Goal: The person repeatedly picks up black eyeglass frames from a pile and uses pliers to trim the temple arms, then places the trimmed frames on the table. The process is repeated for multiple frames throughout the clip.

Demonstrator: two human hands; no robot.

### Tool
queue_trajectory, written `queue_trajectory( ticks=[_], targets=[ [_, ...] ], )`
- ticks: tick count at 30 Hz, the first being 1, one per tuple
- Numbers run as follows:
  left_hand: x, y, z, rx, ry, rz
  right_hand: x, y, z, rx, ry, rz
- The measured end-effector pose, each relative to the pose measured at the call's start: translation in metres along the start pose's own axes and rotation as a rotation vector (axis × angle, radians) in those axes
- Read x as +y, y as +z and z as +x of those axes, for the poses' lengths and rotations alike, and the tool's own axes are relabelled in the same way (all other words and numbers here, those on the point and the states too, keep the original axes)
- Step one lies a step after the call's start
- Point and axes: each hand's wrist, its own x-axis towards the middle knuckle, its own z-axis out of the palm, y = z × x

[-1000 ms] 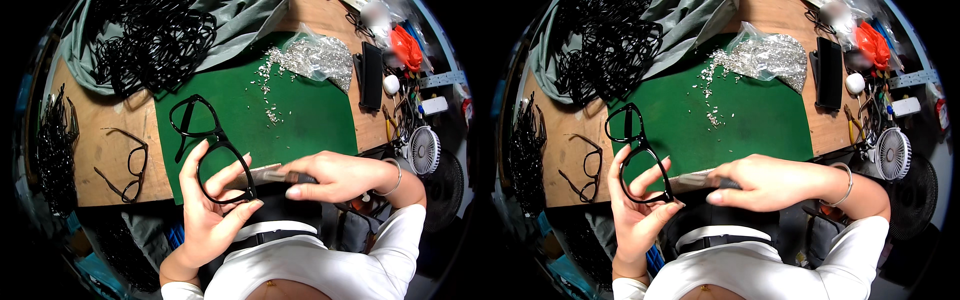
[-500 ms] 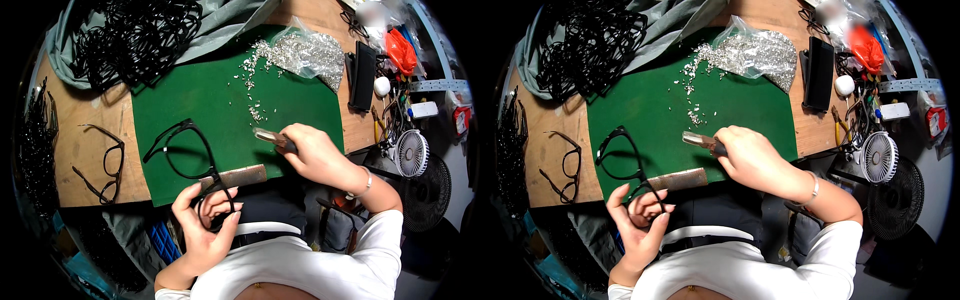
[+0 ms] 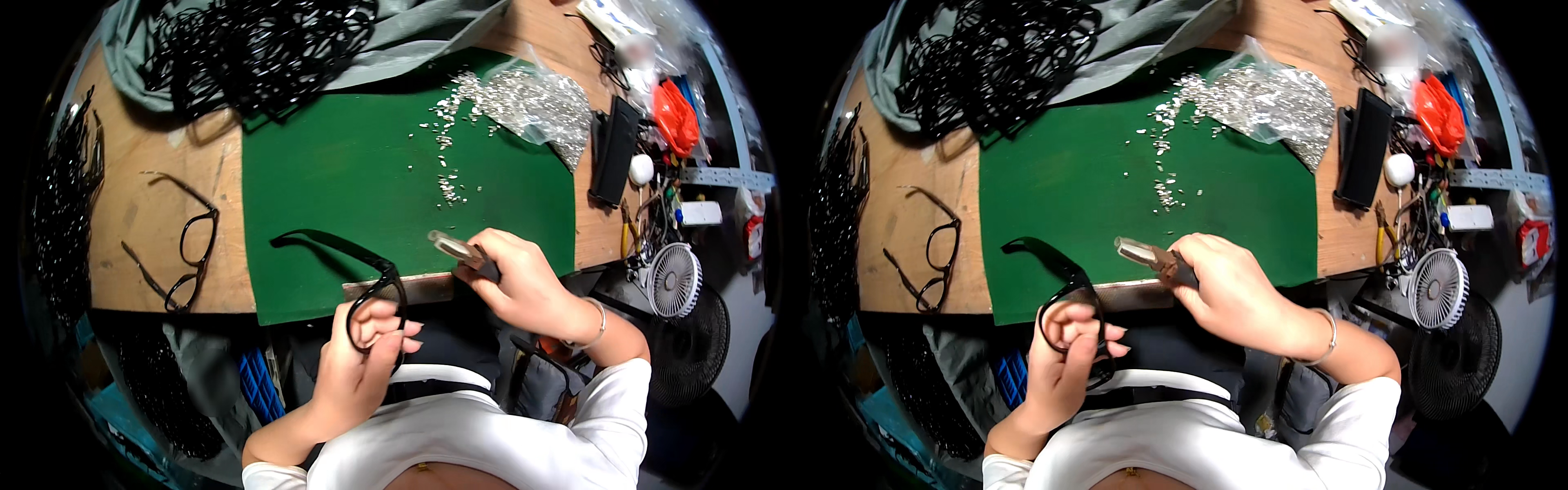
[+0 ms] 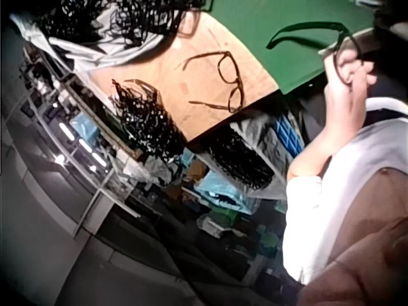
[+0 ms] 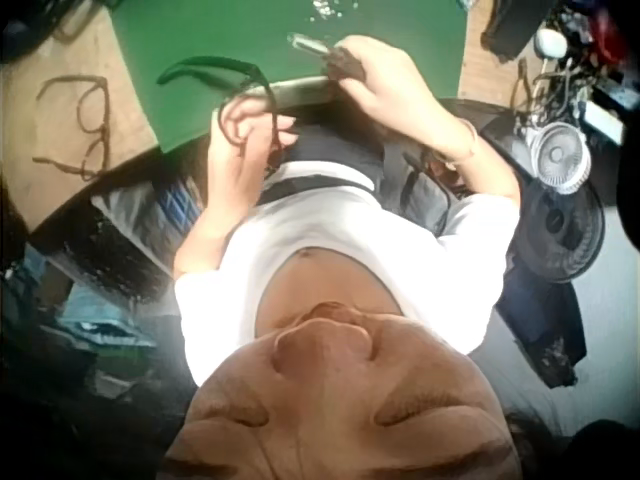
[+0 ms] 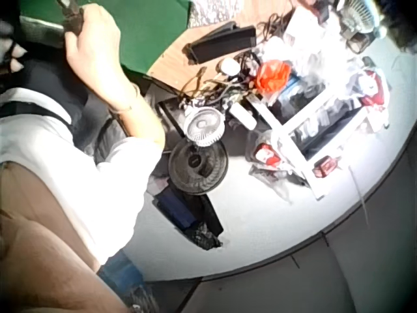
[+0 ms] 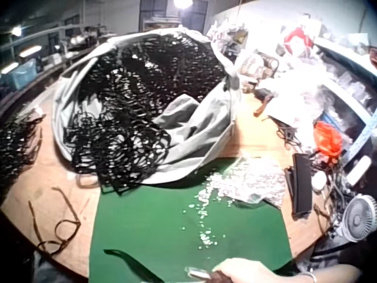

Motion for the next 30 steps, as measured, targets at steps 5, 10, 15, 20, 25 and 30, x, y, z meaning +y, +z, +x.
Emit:
queue_trajectory(
  ticks=[5, 10, 15, 20, 25, 30],
  targets=[
    [-0.008, 0.016, 0.005, 0.072, 0.167, 0.007, -0.023, 0.035, 0.007, 0.192, -0.046, 0.529],
    [-0.014, 0.019, 0.003, 0.092, 0.224, 0.047, -0.024, 0.054, 0.008, 0.244, 0.020, 0.737],
    [-0.004, 0.015, 0.001, -0.020, 0.098, 0.030, -0.034, 0.031, 0.014, -0.083, 0.370, 1.140],
    [0.017, 0.003, -0.003, -0.156, -0.053, -0.138, -0.035, 0.015, 0.016, -0.309, 0.431, 1.255],
    [0.029, 0.002, -0.010, -0.237, -0.138, -0.345, -0.041, 0.007, 0.014, -0.360, 0.427, 1.218],
    [0.034, 0.000, -0.013, -0.289, -0.132, -0.396, -0.036, 0.008, 0.011, -0.395, 0.404, 1.169]
  ],
)
